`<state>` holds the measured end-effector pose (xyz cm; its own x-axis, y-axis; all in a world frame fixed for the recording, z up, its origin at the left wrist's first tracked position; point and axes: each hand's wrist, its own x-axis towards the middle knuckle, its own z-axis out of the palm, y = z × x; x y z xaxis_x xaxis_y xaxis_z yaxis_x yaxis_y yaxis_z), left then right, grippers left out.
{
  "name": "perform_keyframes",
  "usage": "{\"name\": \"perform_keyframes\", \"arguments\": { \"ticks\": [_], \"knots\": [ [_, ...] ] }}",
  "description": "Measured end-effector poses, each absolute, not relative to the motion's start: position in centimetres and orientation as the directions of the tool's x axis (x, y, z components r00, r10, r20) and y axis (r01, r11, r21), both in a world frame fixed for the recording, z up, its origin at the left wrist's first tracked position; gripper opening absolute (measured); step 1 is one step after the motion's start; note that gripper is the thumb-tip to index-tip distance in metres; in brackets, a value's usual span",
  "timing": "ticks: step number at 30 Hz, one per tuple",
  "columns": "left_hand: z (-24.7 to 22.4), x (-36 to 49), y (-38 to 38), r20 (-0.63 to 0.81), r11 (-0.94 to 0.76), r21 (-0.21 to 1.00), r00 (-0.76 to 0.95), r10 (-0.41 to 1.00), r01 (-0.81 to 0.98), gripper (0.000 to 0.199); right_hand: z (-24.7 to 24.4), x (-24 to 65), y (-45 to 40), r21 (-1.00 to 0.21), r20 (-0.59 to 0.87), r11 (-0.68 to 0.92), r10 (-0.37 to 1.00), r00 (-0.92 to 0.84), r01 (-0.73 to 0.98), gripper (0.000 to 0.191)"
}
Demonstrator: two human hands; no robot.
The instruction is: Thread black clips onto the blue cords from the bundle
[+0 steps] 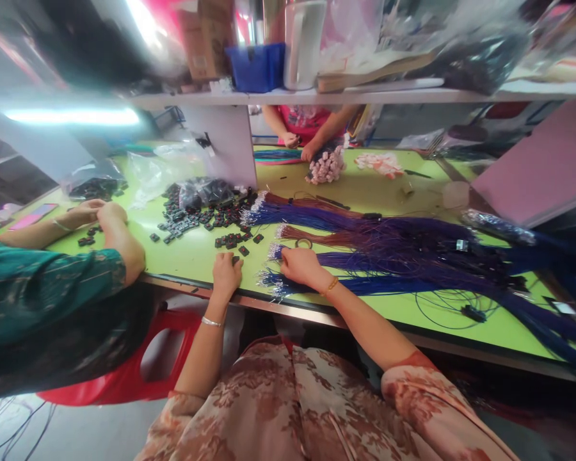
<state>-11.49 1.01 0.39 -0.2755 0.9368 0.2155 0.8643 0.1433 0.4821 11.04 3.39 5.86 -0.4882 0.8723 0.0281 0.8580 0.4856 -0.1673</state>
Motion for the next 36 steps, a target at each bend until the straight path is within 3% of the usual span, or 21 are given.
{"name": "perform_keyframes", "arguments": {
  "ticks": [5,8,10,13,16,19,23,26,31,36],
  "knots": [
    [0.7,-11.3,0.5,0.17,0.167,0.463,-0.272,0.947,0.87,0.023,6.9,11.2,3.1,-0.338,0.158,0.509,0.86,-0.486,0.792,0.014],
    [1.2,-10.8,0.3,0.204,0.153,0.617,-0.344,0.917,0.772,0.026,7.4,10.9,2.8,-0.444,0.218,0.59,0.801,-0.558,0.674,0.011],
    [1.6,-10.2,0.1,0.178,0.073,0.816,-0.37,0.912,0.574,0.029,7.3,10.7,2.7,-0.472,0.223,0.631,0.761,-0.609,0.615,0.011],
    [2.4,-9.2,-0.1,0.041,-0.013,0.996,-0.324,0.945,0.089,0.035,6.8,10.7,2.9,-0.349,0.165,0.594,0.8,-0.577,0.725,0.013],
    [3.2,-8.4,-0.4,-0.065,-0.004,0.968,-0.263,0.963,-0.252,0.04,6.4,11.0,3.2,-0.237,0.099,0.497,0.867,-0.488,0.835,0.015],
    [3.6,-7.6,-0.6,-0.112,0.03,0.923,-0.191,0.975,-0.385,0.038,6.6,11.5,3.2,-0.38,0.183,0.54,0.84,-0.511,0.751,0.015],
    [3.7,-6.4,-0.9,-0.158,0.077,0.878,-0.133,0.978,-0.473,0.033,7.3,11.6,2.5,-0.62,0.332,0.586,0.799,-0.502,0.522,0.012],
    [3.7,-5.6,-1.2,-0.184,0.12,0.836,-0.068,0.981,-0.535,0.032,7.4,11.5,2.0,-0.714,0.353,0.574,0.79,-0.501,0.401,0.012],
    [3.9,-4.8,-1.7,-0.194,0.15,0.785,-0.009,0.981,-0.602,0.027,6.6,11.3,1.6,-0.769,0.351,0.528,0.82,-0.452,0.359,0.016],
    [4.0,-4.7,-1.9,-0.188,0.168,0.771,0.032,0.982,-0.614,0.027,6.2,11.3,1.1,-0.747,0.378,0.533,0.832,-0.407,0.397,0.011]
  ]
}}
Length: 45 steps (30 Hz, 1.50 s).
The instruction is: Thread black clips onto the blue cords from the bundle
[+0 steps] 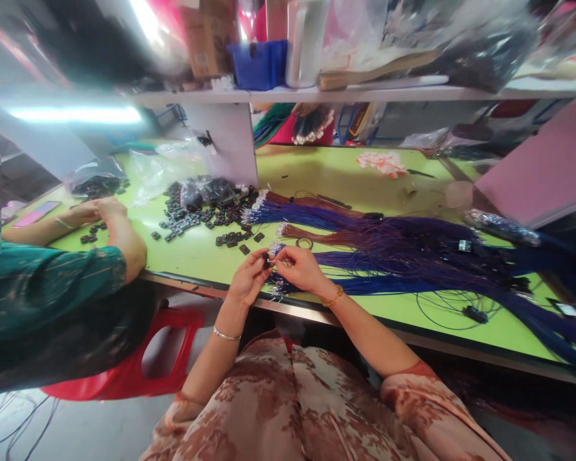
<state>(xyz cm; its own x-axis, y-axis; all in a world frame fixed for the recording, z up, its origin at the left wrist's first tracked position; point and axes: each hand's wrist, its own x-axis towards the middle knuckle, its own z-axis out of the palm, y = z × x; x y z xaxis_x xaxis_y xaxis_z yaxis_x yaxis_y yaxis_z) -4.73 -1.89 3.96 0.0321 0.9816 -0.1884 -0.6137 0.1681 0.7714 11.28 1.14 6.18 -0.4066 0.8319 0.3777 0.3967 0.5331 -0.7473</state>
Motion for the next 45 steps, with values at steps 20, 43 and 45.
{"name": "perform_keyframes", "arguments": {
  "ticks": [20,43,45],
  "knots": [
    [3.7,-4.0,-2.3,-0.211,0.162,0.795,-0.016,0.977,-0.585,0.034,4.2,11.1,1.2,-0.544,0.579,0.735,0.678,-0.453,0.404,0.007],
    [3.1,-2.5,-3.2,-0.211,0.143,0.883,-0.106,0.972,-0.447,0.039,5.2,13.6,1.0,-0.575,0.367,0.642,0.756,-0.541,0.507,0.018],
    [2.9,-2.9,-3.0,-0.223,0.165,0.876,-0.076,0.972,-0.454,0.039,5.6,15.3,2.7,-0.605,0.341,0.59,0.799,-0.496,0.535,0.024]
  ]
}}
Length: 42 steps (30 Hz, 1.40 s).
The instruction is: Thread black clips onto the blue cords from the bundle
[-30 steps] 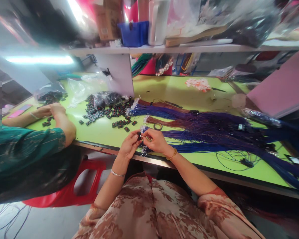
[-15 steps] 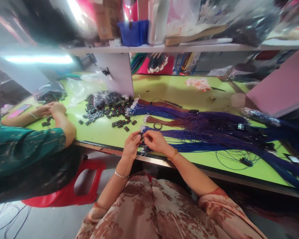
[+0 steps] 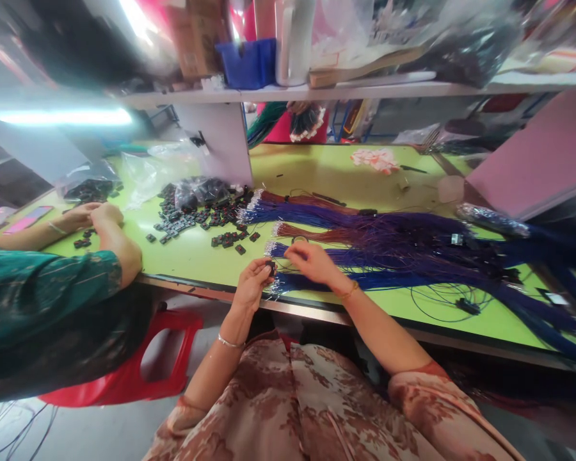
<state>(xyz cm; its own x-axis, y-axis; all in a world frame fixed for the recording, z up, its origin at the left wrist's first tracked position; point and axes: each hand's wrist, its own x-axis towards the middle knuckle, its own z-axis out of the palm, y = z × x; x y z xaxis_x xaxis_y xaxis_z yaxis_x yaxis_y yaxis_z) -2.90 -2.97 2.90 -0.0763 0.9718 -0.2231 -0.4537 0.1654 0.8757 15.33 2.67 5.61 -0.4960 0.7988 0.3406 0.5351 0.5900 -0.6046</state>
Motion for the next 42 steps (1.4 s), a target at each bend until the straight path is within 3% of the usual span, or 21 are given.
{"name": "perform_keyframes", "arguments": {
  "ticks": [2,6,19,24,32,36,42],
  "knots": [
    [2.6,-3.3,-2.7,-0.227,0.176,0.871,-0.059,0.972,-0.459,0.038,5.6,17.2,4.6,-0.536,0.26,0.488,0.872,-0.416,0.689,0.024],
    [2.3,-3.6,-2.3,-0.237,0.189,0.861,-0.042,0.971,-0.472,0.036,4.2,19.5,6.9,-0.263,0.047,0.346,0.937,-0.346,0.901,0.015],
    [2.1,-3.4,-2.1,-0.244,0.201,0.855,-0.028,0.969,-0.479,0.034,2.9,19.7,7.1,-0.095,0.122,0.563,0.825,-0.552,0.821,0.013],
    [2.0,-3.3,-2.1,-0.241,0.201,0.852,-0.022,0.97,-0.483,0.033,3.2,19.4,6.8,-0.265,0.238,0.569,0.821,-0.52,0.778,0.011],
    [2.5,-2.4,-2.0,-0.239,0.191,0.83,-0.025,0.971,-0.524,0.032,5.1,14.9,5.1,-0.584,0.419,0.658,0.746,-0.518,0.475,0.011],
    [2.6,-2.1,-2.0,-0.254,0.205,0.814,-0.015,0.967,-0.543,0.029,5.7,14.1,3.9,-0.664,0.404,0.631,0.754,-0.518,0.4,0.009],
    [2.2,-1.5,-1.7,-0.271,0.215,0.768,-0.002,0.963,-0.603,0.026,4.6,14.5,2.4,-0.7,0.353,0.548,0.824,-0.444,0.459,0.011]
  ]
}}
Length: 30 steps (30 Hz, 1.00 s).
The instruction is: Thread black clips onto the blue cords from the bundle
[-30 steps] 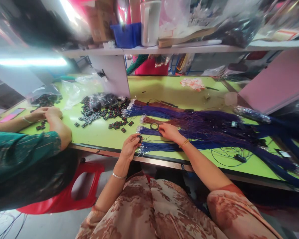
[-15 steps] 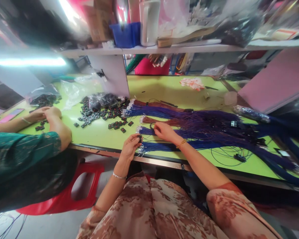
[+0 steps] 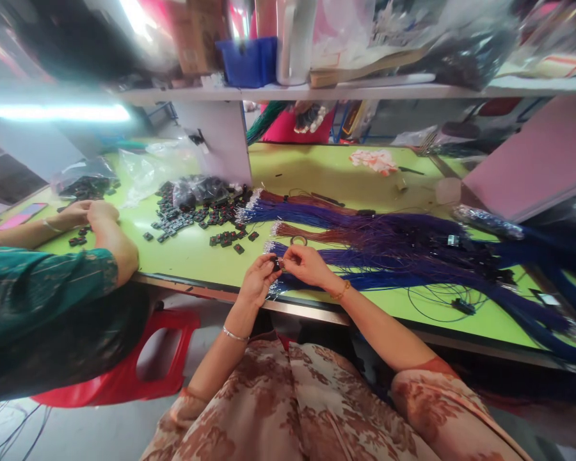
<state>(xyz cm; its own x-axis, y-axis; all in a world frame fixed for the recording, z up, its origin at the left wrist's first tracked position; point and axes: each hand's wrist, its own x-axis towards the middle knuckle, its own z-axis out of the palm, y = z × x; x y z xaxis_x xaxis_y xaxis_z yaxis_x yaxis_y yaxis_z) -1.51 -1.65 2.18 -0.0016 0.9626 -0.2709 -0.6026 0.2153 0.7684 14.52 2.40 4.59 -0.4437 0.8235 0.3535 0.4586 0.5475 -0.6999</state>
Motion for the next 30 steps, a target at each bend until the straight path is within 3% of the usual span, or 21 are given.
{"name": "perform_keyframes", "arguments": {
  "ticks": [9,20,30],
  "knots": [
    [1.7,-1.4,-1.6,-0.29,0.243,0.729,0.033,0.957,-0.64,0.025,3.9,14.7,1.7,-0.653,0.431,0.611,0.785,-0.444,0.447,0.005],
    [1.0,-1.7,-1.4,-0.307,0.262,0.745,0.032,0.951,-0.613,0.024,3.6,15.0,1.7,-0.463,0.535,0.768,0.641,-0.551,0.444,0.005],
    [1.2,-1.6,-1.5,-0.304,0.245,0.747,0.011,0.953,-0.618,0.024,3.2,14.8,1.5,-0.489,0.546,0.754,0.656,-0.521,0.437,0.009]
  ]
}}
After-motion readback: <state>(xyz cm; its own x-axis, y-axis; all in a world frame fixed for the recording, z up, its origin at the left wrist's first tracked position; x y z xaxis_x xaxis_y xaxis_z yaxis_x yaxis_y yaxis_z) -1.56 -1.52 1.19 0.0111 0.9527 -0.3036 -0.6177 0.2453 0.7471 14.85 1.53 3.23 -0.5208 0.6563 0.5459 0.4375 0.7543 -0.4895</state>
